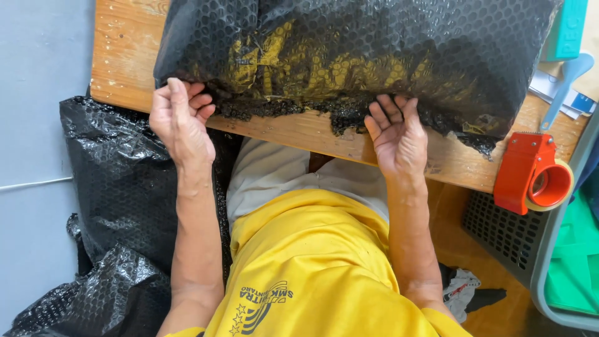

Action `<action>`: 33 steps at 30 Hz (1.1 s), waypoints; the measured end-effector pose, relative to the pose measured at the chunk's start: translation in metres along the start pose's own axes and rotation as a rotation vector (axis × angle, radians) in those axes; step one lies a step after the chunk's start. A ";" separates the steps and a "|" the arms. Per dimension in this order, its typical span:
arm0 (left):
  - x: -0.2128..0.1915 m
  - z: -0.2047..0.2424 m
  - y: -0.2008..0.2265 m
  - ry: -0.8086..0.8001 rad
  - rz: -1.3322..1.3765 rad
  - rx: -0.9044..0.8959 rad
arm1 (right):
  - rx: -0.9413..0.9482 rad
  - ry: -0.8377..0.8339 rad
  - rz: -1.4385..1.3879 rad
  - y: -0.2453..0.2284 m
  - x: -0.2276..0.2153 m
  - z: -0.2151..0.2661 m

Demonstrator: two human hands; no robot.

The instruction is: The person unboxes a black bubble-wrap package on a wooden table, using a handheld tape cutter to slice open the tape and plastic before tearing the wrap open by hand.

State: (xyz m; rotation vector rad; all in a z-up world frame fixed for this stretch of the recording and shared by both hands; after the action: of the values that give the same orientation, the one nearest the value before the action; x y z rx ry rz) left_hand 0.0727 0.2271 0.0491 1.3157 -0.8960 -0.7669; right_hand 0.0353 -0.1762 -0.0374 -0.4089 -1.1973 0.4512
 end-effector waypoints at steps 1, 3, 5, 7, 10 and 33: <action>0.003 -0.005 -0.007 -0.012 0.028 -0.052 | 0.024 0.013 -0.028 0.000 -0.003 -0.003; 0.008 -0.012 -0.011 -0.029 0.058 -0.104 | 0.043 0.028 -0.056 -0.001 -0.015 -0.010; 0.014 -0.010 -0.016 -0.056 0.150 -0.239 | 0.038 0.007 -0.152 -0.001 -0.033 -0.019; 0.017 -0.007 -0.025 -0.099 0.241 -0.275 | 0.038 0.020 -0.172 -0.003 -0.035 -0.019; 0.025 -0.004 -0.046 -0.168 0.455 -0.352 | 0.028 0.035 -0.234 -0.001 -0.037 -0.022; 0.132 0.048 -0.056 -0.464 1.062 -0.488 | -0.017 -0.057 -0.287 0.025 0.004 -0.001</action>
State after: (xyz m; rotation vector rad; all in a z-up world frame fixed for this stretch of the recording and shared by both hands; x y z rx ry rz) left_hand 0.0939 0.0825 0.0099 0.1173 -1.4642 -0.3754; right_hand 0.0342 -0.1529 -0.0484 -0.2349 -1.2933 0.2062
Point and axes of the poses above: each hand's wrist, its own z-axis away from the middle knuckle, its own x-axis out of the palm, y = z × x, the point moved 8 cm from there along -z, towards the middle knuckle, and after that the axes turned 11 degrees about -y, right-handed, at the moved point
